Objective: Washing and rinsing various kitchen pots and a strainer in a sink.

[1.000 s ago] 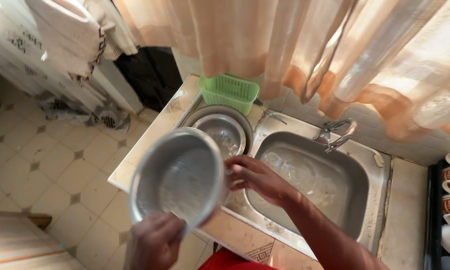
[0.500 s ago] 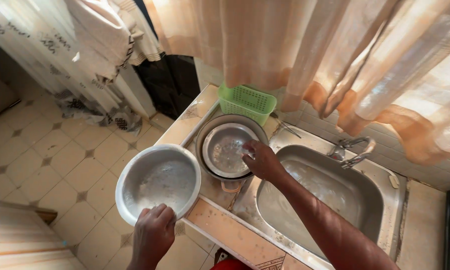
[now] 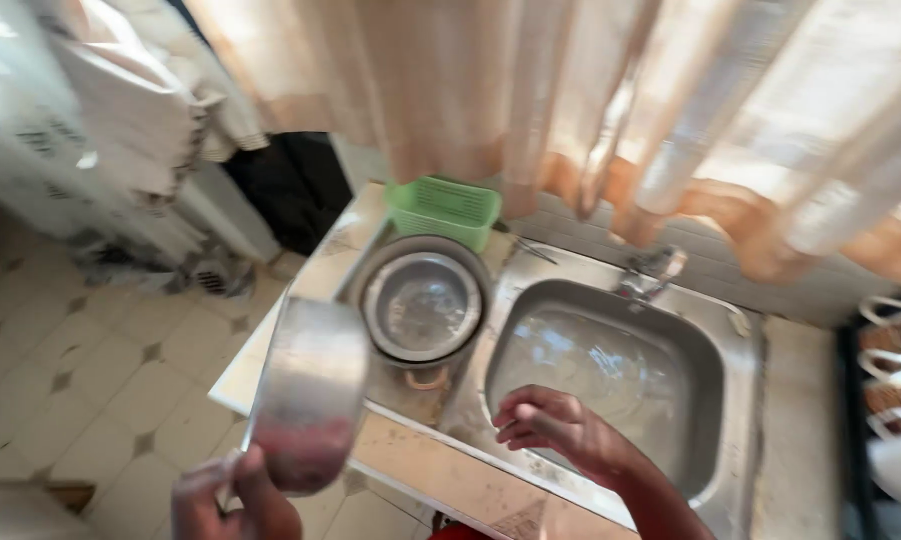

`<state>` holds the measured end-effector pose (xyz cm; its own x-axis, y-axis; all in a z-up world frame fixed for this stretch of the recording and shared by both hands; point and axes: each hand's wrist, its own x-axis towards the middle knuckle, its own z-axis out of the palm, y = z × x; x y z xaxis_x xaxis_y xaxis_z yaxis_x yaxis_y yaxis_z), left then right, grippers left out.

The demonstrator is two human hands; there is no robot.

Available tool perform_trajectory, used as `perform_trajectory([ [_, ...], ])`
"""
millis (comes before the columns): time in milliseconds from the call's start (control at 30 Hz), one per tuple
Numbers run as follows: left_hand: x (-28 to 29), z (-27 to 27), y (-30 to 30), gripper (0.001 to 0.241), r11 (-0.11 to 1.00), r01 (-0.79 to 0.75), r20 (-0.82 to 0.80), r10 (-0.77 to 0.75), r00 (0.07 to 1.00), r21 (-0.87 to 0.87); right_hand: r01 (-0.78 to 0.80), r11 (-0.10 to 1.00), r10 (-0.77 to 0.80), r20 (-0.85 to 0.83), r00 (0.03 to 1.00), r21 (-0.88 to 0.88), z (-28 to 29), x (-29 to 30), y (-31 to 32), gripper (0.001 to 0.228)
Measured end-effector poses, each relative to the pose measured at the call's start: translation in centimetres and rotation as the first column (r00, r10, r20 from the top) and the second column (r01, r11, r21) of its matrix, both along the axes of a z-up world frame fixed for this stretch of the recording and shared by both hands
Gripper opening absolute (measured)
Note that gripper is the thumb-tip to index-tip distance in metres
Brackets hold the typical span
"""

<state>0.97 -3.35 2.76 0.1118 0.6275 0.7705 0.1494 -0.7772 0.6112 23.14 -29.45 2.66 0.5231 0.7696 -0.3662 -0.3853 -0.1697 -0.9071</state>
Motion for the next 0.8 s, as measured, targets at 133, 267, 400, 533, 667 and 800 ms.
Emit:
perform_trajectory([
  [133,5.1,2.3,-6.5,0.025,0.847,0.475,0.128,-0.512,0.849,0.238,0.307,0.92,-0.23,-0.297,0.927,0.243,-0.4,-0.3,-7.1,0.067],
  [267,8.8,3.6,-12.3,0.041,0.514,0.823,-0.119,-0.826,0.551,0.241,0.422,0.842,-0.343,-0.272,0.899,0.335,1.9,-1.1,-11.2,0.081],
  [400,12.0,2.9,-15.6,0.024,0.111,0.961,-0.372,-0.906,0.202,0.252,0.707,0.691,-0.7,-0.387,0.601,-0.151,5.4,-1.8,-12.2,0.077],
  [533,13.6,1.2,-16.3,0.027,0.006,0.987,-0.566,-0.818,0.098,0.161,0.761,0.62,-0.777,-0.278,0.565,-0.188,-8.4,0.3,-20.5,0.01],
  [667,14.3,-0.6,-14.9,0.008,0.077,0.995,-0.691,-0.716,0.099,0.063,0.723,0.687,-0.719,-0.216,0.661,-0.075,-10.5,1.5,-18.3,0.041],
  [800,15.7,1.2,-10.3,0.064,0.306,0.919,-0.541,-0.831,0.131,-0.248,0.775,0.588,-0.807,-0.232,0.543,-0.23,-8.7,1.3,-14.6,0.07],
])
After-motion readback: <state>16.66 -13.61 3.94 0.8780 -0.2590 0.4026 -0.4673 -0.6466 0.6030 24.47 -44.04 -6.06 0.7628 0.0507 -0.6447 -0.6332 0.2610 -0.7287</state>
